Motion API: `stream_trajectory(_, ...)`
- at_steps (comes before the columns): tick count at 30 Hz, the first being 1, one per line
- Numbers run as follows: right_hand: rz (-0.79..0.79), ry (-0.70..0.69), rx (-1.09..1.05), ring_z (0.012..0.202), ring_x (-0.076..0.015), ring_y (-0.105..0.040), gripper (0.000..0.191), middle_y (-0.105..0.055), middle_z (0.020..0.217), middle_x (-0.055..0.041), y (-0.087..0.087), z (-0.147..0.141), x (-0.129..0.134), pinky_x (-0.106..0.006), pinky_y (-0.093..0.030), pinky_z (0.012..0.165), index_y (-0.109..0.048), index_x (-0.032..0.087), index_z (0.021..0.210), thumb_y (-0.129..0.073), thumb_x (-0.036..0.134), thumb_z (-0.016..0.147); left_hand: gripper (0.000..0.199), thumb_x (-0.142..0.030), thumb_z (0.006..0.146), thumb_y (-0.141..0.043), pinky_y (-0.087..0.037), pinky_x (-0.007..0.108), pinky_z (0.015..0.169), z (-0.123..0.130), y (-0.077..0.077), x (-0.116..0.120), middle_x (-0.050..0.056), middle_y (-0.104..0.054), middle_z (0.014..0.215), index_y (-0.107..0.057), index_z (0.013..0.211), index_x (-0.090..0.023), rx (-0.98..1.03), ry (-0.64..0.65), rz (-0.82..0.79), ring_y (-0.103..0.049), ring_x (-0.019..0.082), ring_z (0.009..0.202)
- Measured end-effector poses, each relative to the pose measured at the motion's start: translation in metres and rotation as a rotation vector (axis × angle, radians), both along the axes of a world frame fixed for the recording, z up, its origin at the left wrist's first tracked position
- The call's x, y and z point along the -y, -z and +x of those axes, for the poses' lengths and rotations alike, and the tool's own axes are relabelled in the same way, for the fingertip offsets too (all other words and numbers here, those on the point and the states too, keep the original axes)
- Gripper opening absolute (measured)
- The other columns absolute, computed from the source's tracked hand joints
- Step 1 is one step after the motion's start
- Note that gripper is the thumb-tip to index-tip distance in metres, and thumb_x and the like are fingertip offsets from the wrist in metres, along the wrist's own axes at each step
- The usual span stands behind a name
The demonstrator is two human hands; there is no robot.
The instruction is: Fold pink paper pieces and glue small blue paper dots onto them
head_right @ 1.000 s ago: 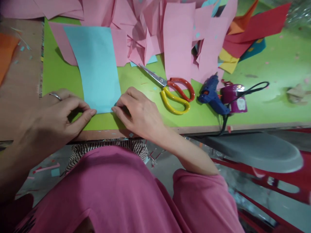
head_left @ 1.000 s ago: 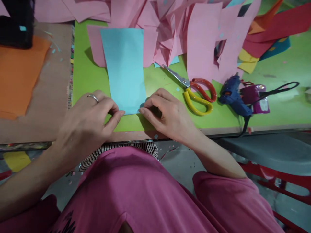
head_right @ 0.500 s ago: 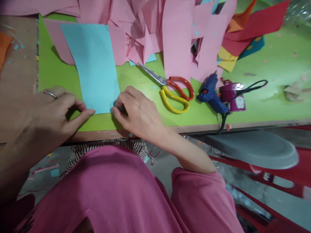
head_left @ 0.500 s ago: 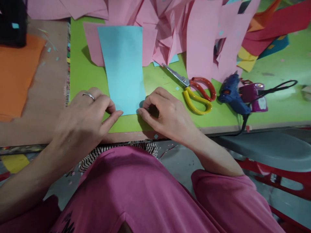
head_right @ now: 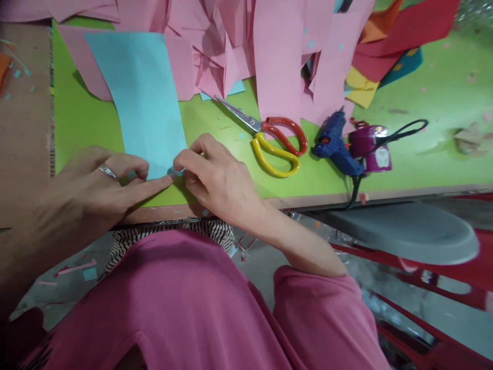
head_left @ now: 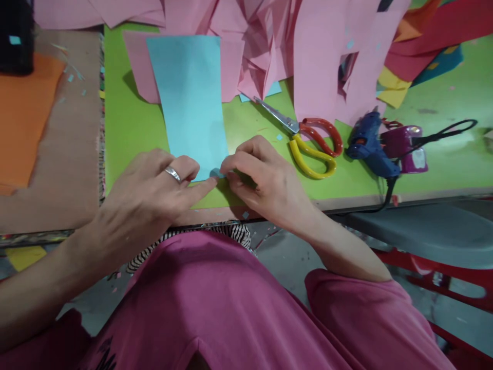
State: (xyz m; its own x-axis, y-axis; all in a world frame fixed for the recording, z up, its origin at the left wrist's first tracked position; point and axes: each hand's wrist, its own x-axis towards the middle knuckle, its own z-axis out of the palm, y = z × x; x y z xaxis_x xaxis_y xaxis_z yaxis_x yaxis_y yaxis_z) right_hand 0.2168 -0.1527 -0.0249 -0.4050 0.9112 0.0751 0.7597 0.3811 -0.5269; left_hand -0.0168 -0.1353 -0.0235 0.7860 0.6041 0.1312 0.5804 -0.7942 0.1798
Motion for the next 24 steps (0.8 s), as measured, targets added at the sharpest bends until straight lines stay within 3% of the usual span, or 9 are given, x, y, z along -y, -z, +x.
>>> stream_trajectory(5, 0.059, -0.034, 0.042, 0.091, -0.0167, -0.054, 0.026, -0.057, 0.102, -0.0044, 0.004, 0.001, 0.003, -0.029, -0.044, 0.071, -0.071, 0.024, 0.099, -0.048, 0.012, 0.095, 0.041, -0.021, 0.103, -0.031, -0.042, 0.037, 0.075, 0.003, -0.002, 0.003, 0.005, -0.064, 0.092, -0.068, 0.118, -0.031, 0.029, -0.08, -0.103, -0.056, 0.022, 0.079)
stream_trajectory(9, 0.113, -0.066, 0.133, 0.091, -0.018, -0.052, 0.025, -0.058, 0.099, -0.0049, 0.001, 0.001, 0.005, -0.03, -0.043, 0.068, -0.072, 0.024, 0.097, -0.048, 0.017, 0.098, 0.038, -0.02, 0.103, -0.036, -0.045, 0.036, 0.075, -0.004, 0.012, 0.011, 0.004, -0.064, 0.096, -0.061, 0.13, -0.03, 0.118, -0.087, -0.129, -0.06, 0.02, 0.086)
stream_trajectory(13, 0.152, -0.09, 0.201, 0.089, -0.0189, -0.052, 0.026, -0.061, 0.098, -0.0064, -0.002, 0.003, 0.009, -0.031, -0.041, 0.064, -0.072, 0.023, 0.1, -0.047, 0.017, 0.1, 0.049, -0.017, 0.1, -0.041, -0.05, 0.039, 0.083, -0.016, 0.023, 0.029, 0.002, -0.065, 0.109, -0.052, 0.142, -0.039, 0.117, -0.211, -0.092, -0.062, 0.021, 0.091)
stream_trajectory(16, 0.186, -0.099, 0.22, 0.087, -0.0188, -0.053, 0.027, -0.063, 0.098, -0.0071, -0.002, 0.004, 0.01, -0.031, -0.042, 0.065, -0.073, 0.022, 0.102, -0.046, 0.017, 0.101, 0.061, -0.018, 0.098, -0.042, -0.049, 0.047, 0.098, -0.027, 0.019, 0.047, 0.004, -0.062, 0.128, -0.04, 0.152, -0.044, 0.035, -0.316, -0.16, -0.062, 0.026, 0.111)
stream_trajectory(20, 0.202, -0.099, 0.208, 0.086, -0.0179, -0.054, 0.028, -0.063, 0.097, -0.0061, 0.002, 0.004, 0.01, -0.031, -0.043, 0.066, -0.072, 0.023, 0.101, -0.045, 0.014, 0.1, 0.064, -0.023, 0.096, -0.044, -0.048, 0.058, 0.098, -0.042, 0.008, 0.066, 0.005, -0.064, 0.126, -0.037, 0.154, -0.048, -0.005, -0.504, -0.15, -0.064, 0.032, 0.112)
stream_trajectory(22, 0.197, -0.102, 0.197, 0.085, -0.0177, -0.054, 0.028, -0.063, 0.097, -0.006, 0.003, 0.003, 0.009, -0.031, -0.044, 0.067, -0.072, 0.023, 0.099, -0.046, 0.013, 0.099, 0.063, -0.024, 0.095, -0.046, -0.048, 0.061, 0.095, -0.044, 0.004, 0.069, 0.007, -0.065, 0.126, -0.038, 0.154, -0.045, -0.03, -0.521, -0.102, -0.066, 0.035, 0.11)
stream_trajectory(24, 0.182, -0.111, 0.187, 0.085, -0.0181, -0.055, 0.027, -0.063, 0.097, -0.0064, 0.003, 0.002, 0.008, -0.032, -0.046, 0.068, -0.072, 0.022, 0.097, -0.046, 0.014, 0.099, 0.064, -0.023, 0.095, -0.05, -0.05, 0.059, 0.086, -0.04, 0.004, 0.067, 0.011, -0.065, 0.126, -0.037, 0.156, -0.037, -0.047, -0.448, 0.012, -0.067, 0.035, 0.107)
